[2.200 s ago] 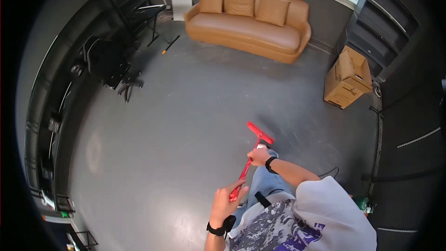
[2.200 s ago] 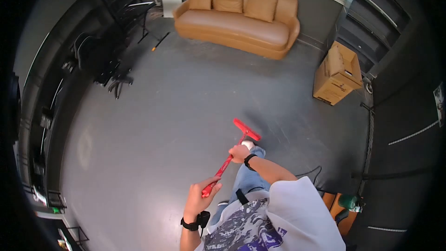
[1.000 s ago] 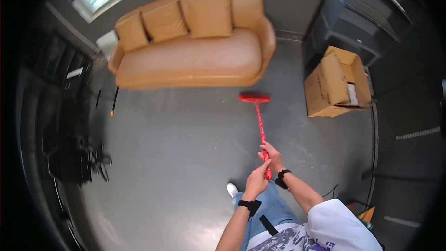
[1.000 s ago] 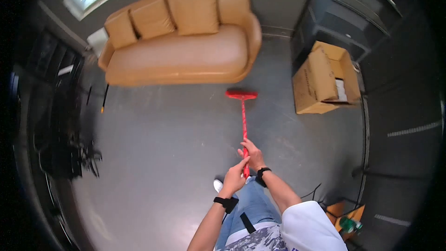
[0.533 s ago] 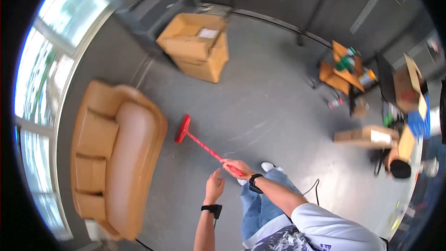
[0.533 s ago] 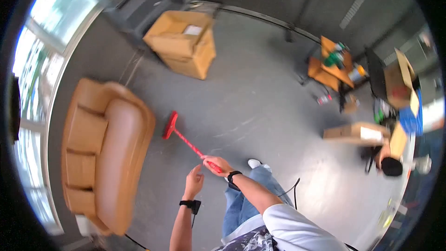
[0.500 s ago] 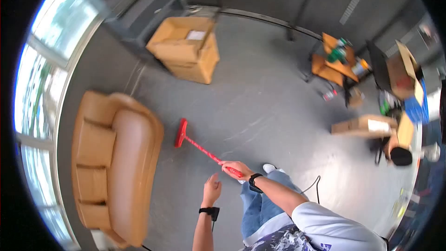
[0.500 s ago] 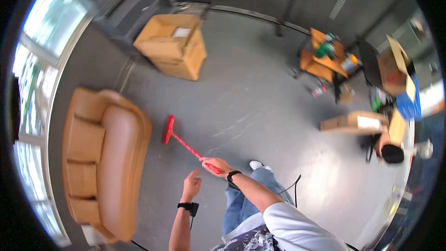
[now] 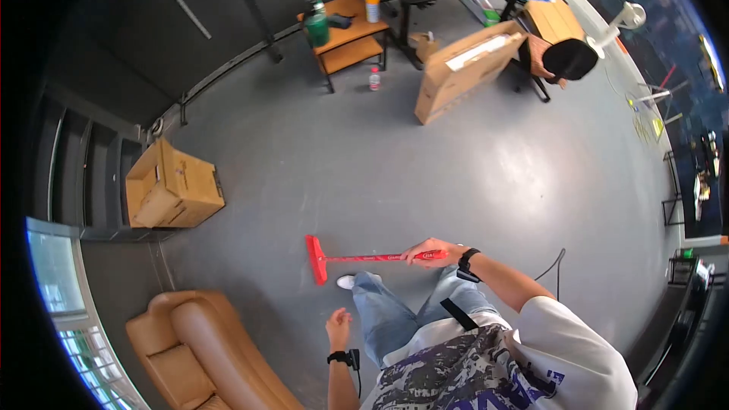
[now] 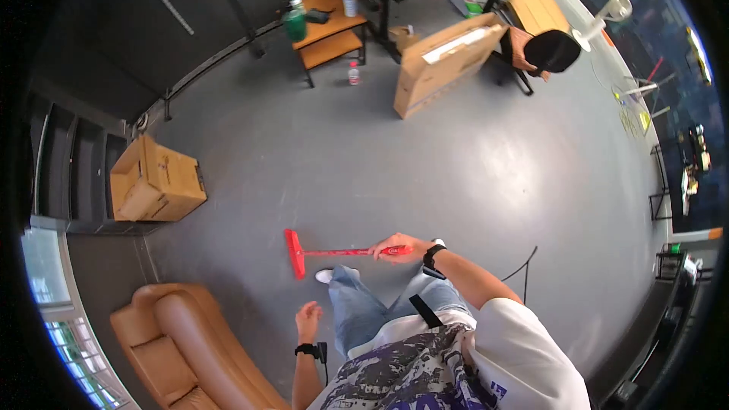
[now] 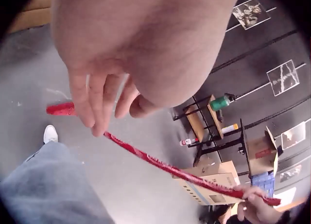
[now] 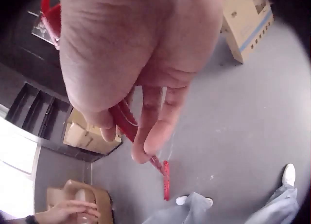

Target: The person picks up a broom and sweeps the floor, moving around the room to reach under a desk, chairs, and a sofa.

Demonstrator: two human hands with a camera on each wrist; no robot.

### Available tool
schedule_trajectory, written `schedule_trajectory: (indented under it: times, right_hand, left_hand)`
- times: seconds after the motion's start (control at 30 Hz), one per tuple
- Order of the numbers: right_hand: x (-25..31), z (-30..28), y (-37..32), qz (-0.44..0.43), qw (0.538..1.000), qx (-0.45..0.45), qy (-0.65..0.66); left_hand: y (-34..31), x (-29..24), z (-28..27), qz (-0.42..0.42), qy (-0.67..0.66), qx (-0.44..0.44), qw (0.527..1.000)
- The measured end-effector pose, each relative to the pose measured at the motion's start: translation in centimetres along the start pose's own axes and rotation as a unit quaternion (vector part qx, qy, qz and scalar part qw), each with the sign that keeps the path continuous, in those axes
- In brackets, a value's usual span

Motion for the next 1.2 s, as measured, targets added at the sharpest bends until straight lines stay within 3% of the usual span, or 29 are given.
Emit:
schedule_trajectory:
  times: [0.07,0.17,0.27,0.33,0.4,0.47,0.57,0.67,0.8,0.93,1.0,1.13,1.2]
  right_hand:
    - [-1.0,-2.5,-7.3,0.0,1.0,-0.021,-0.009]
    - [-3.7,-6.0,-19.3,-0.026,0.996,-0.088,0.018]
    - [-4.1,-9.0,-30.0,-0.101,0.981,-0.148,-0.077]
    - [-4.6,-10.6,-37.6,-0.055,0.982,-0.172,-0.058]
    - [-4.9,-11.7,-44.4,0.105,0.97,-0.218,0.036]
    - [-5.0,-12.1,-50.3,0.102,0.961,-0.257,0.024]
    - [-3.2,-11.3,-58.1,0.172,0.94,-0.295,0.014]
    - [-1.3,-9.9,-64.6,0.238,0.911,-0.335,0.024]
    - [-0.8,-9.2,-67.9,0.277,0.891,-0.359,0.039]
    - [-1.2,-10.6,-66.0,0.259,0.887,-0.379,-0.045]
    - [-0.2,-11.5,-62.5,0.199,0.883,-0.421,-0.064]
    - [5.7,-11.7,-52.0,0.162,0.905,-0.389,-0.054]
    - [8.6,-11.5,-47.1,0.133,0.919,-0.35,-0.121]
  left_hand:
    - [0.5,-4.4,4.2,-0.015,-0.016,-0.011,1.0]
    - [-0.4,-11.2,11.1,-0.009,-0.022,0.038,0.999]
    - [-0.3,-16.0,16.5,-0.004,0.029,0.104,0.994]
    - [0.1,-19.1,20.7,0.016,0.055,0.135,0.989]
    - [0.9,-21.5,23.2,0.034,0.083,0.171,0.981]
    - [2.3,-22.7,25.4,0.045,0.114,0.216,0.969]
    - [4.2,-25.3,27.2,0.069,0.177,0.258,0.947]
    - [4.7,-28.9,28.1,0.117,0.256,0.244,0.928]
    - [5.3,-31.5,27.6,0.132,0.22,0.234,0.938]
    - [5.6,-30.9,25.5,0.152,0.204,0.222,0.941]
    - [5.3,-30.9,24.1,0.155,0.203,0.217,0.942]
    - [5.6,-29.7,21.9,0.152,0.169,0.207,0.951]
    - [6.0,-29.2,22.6,0.166,0.175,0.226,0.944]
Point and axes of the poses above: each hand's wrist, its own y-axis towards the middle knuckle, its own z-axis out of the palm, x = y × z, the point moved 5 cm from there along y, towards the middle knuckle, and after that the axes turned 10 degrees about x, right-handed, at the moved point
